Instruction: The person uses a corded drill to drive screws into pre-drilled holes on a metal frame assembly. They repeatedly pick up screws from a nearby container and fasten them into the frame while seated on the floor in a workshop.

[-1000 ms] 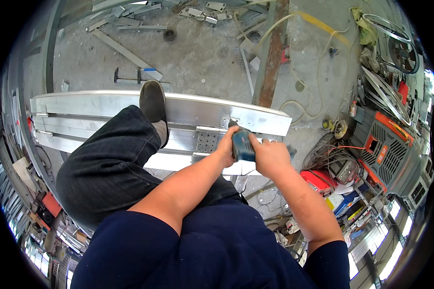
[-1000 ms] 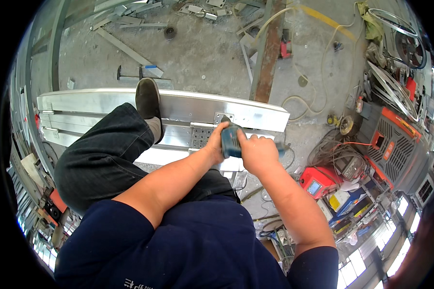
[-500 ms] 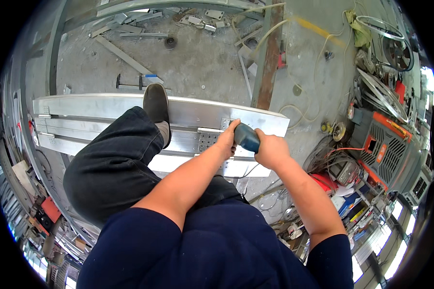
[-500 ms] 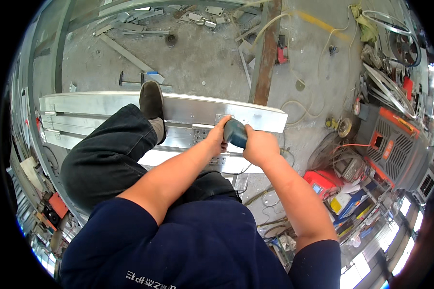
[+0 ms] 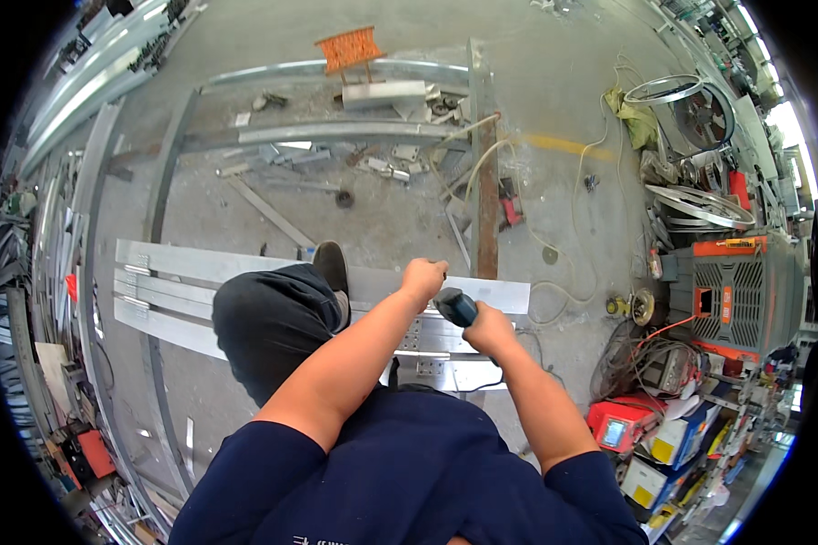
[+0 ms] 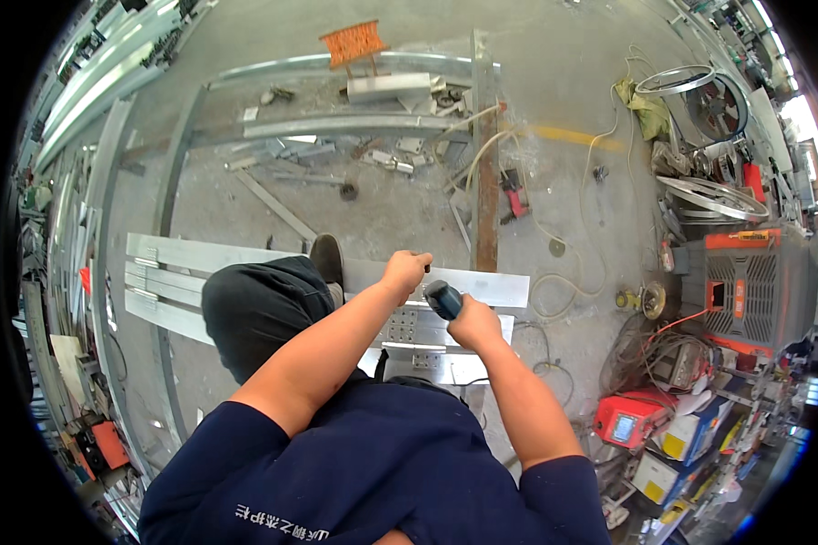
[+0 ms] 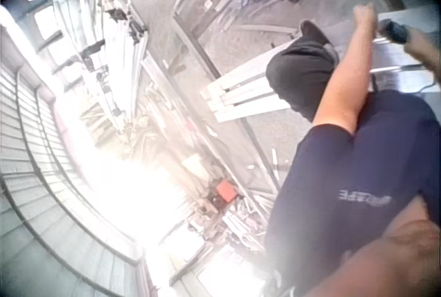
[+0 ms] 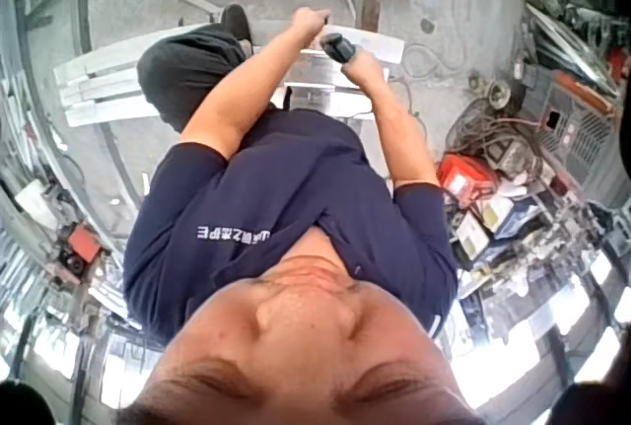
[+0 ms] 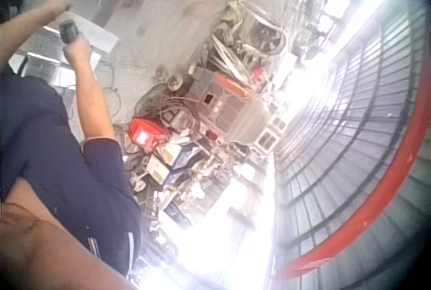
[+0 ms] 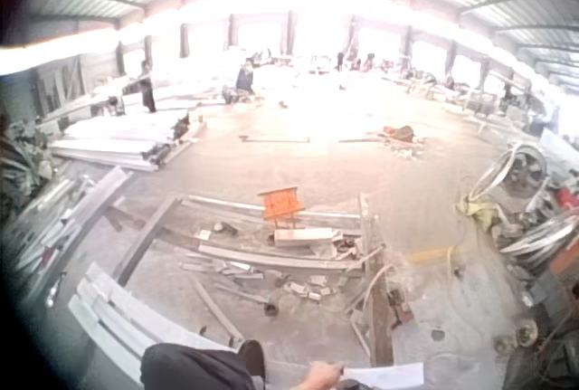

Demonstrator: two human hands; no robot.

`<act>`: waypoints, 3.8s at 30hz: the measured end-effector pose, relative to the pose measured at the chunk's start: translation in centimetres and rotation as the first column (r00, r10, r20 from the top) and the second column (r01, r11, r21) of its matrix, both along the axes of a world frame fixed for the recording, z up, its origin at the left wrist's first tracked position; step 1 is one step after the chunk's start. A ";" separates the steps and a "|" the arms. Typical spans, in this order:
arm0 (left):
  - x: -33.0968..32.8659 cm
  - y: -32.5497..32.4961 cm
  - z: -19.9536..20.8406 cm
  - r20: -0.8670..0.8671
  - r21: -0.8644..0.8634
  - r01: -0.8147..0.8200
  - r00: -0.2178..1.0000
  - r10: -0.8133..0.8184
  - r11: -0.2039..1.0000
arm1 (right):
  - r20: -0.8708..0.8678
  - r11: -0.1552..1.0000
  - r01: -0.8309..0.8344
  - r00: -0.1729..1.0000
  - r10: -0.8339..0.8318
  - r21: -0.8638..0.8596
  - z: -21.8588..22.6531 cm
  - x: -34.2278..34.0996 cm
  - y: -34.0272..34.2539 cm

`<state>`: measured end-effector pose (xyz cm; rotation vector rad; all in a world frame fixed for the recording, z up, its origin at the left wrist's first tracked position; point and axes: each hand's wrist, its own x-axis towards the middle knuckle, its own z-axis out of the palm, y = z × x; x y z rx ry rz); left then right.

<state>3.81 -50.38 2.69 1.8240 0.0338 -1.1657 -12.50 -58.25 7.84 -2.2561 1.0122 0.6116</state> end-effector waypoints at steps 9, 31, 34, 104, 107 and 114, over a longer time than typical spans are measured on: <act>-2.5 5.4 1.4 -0.690 -0.217 0.084 0.691 -0.214 0.973 | 0.251 0.691 0.510 0.681 -0.688 0.512 6.7 -11.8 3.4; -9.0 1.1 7.5 -0.490 -0.502 0.086 0.792 -0.365 0.861 | 0.355 0.334 0.472 0.045 -0.934 0.816 16.9 -25.6 10.7; -9.4 0.9 8.3 -0.521 -0.496 0.040 0.786 -0.334 0.867 | 0.349 0.321 0.458 0.024 -0.937 0.829 17.0 -26.0 10.6; -12.3 1.0 -12.5 -0.617 0.210 -0.387 0.660 0.429 0.898 | 0.049 0.948 0.291 0.953 -0.299 0.131 9.5 -12.5 5.7; -12.4 0.8 -14.0 -0.629 0.287 -0.413 0.600 0.495 0.864 | -0.023 0.982 0.168 0.986 -0.167 0.087 7.1 -11.2 5.4; -10.0 2.1 -18.9 -0.719 0.360 -0.482 0.402 0.567 0.799 | -0.072 0.995 -0.011 0.997 0.018 0.100 2.5 -6.8 3.9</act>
